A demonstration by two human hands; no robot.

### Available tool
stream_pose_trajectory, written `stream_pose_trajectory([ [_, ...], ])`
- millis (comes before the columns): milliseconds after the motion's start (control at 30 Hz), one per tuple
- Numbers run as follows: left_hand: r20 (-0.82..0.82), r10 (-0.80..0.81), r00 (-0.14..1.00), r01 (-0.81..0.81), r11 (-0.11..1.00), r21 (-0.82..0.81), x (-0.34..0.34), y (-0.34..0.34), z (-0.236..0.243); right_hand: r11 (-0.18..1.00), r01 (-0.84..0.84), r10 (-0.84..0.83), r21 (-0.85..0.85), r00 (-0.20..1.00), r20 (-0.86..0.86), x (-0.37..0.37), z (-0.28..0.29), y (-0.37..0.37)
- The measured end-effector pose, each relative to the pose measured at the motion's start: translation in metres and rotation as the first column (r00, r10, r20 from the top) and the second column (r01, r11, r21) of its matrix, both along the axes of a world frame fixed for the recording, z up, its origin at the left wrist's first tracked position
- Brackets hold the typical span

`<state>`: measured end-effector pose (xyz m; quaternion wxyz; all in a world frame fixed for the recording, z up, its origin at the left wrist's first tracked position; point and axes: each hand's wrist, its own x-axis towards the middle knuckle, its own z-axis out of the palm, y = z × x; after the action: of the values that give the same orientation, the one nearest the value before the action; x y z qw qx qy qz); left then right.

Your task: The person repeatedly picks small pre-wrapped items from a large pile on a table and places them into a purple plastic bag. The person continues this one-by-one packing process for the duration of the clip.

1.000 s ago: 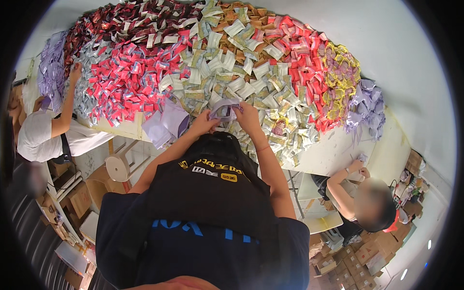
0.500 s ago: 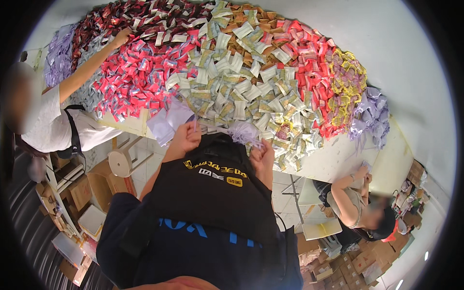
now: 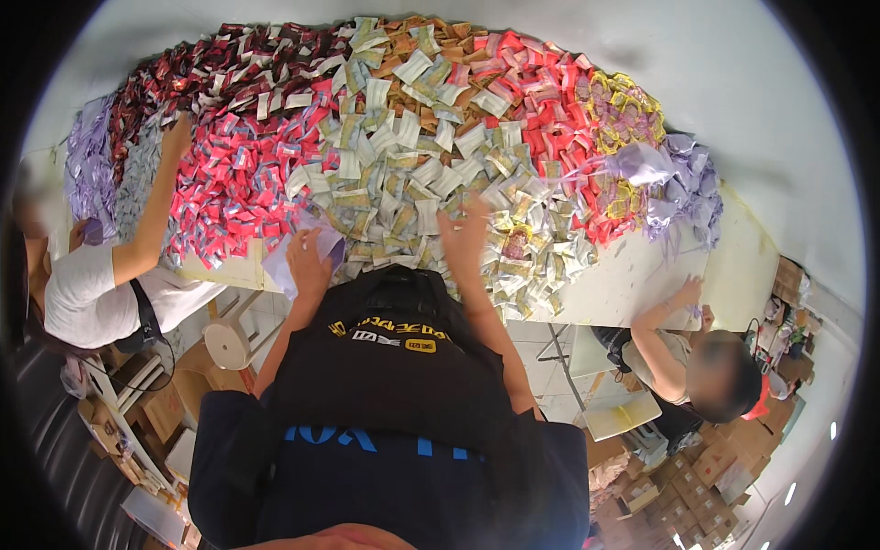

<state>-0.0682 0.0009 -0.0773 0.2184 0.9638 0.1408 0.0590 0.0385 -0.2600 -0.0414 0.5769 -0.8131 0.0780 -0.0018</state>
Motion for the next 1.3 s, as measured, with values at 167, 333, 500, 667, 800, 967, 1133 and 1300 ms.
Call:
stream_pose_trajectory([
  [167, 0.097, 0.017, 0.995, -0.003, 0.99, -0.142, 0.014, 0.017, 0.009, 0.799, -0.321, 0.339, -0.508, 0.939, -0.06, -0.005, -0.095, 0.021],
  [333, 0.143, 0.135, 0.98, -0.076, 0.931, -0.356, 0.046, -0.004, 0.055, 0.885, -0.303, 0.335, -0.355, 0.942, 0.031, 0.036, -0.096, 0.006],
  [500, 0.115, 0.107, 0.988, -0.034, 0.859, -0.51, 0.07, -0.034, 0.054, 0.815, -0.105, 0.292, -0.57, 0.924, 0.248, 0.161, -0.062, -0.015],
  [667, 0.08, 0.037, 0.996, 0.019, 0.794, -0.608, 0.089, -0.059, 0.051, 0.239, -0.486, 0.683, -0.841, 0.699, -0.21, 0.204, -0.102, -0.037],
  [800, -0.053, -0.015, 0.998, -0.02, 0.802, -0.596, 0.101, -0.068, 0.044, 0.23, -0.61, 0.646, -0.759, 0.679, -0.35, 0.199, -0.08, -0.04],
  [967, -0.093, -0.052, 0.994, -0.013, 0.802, -0.597, 0.115, -0.071, 0.035, 0.56, -0.57, 0.558, -0.602, 0.796, -0.234, 0.211, -0.074, -0.057],
  [1133, -0.119, -0.094, 0.988, 0.013, 0.835, -0.55, 0.121, -0.069, 0.037, 0.983, 0.113, -0.114, -0.145, 0.993, 0.003, 0.269, -0.065, -0.151],
  [1300, 0.096, -0.295, 0.951, 0.307, 0.843, -0.442, 0.133, -0.081, 0.047, 0.74, 0.056, -0.065, -0.67, 0.998, 0.011, 0.283, -0.044, -0.167],
])
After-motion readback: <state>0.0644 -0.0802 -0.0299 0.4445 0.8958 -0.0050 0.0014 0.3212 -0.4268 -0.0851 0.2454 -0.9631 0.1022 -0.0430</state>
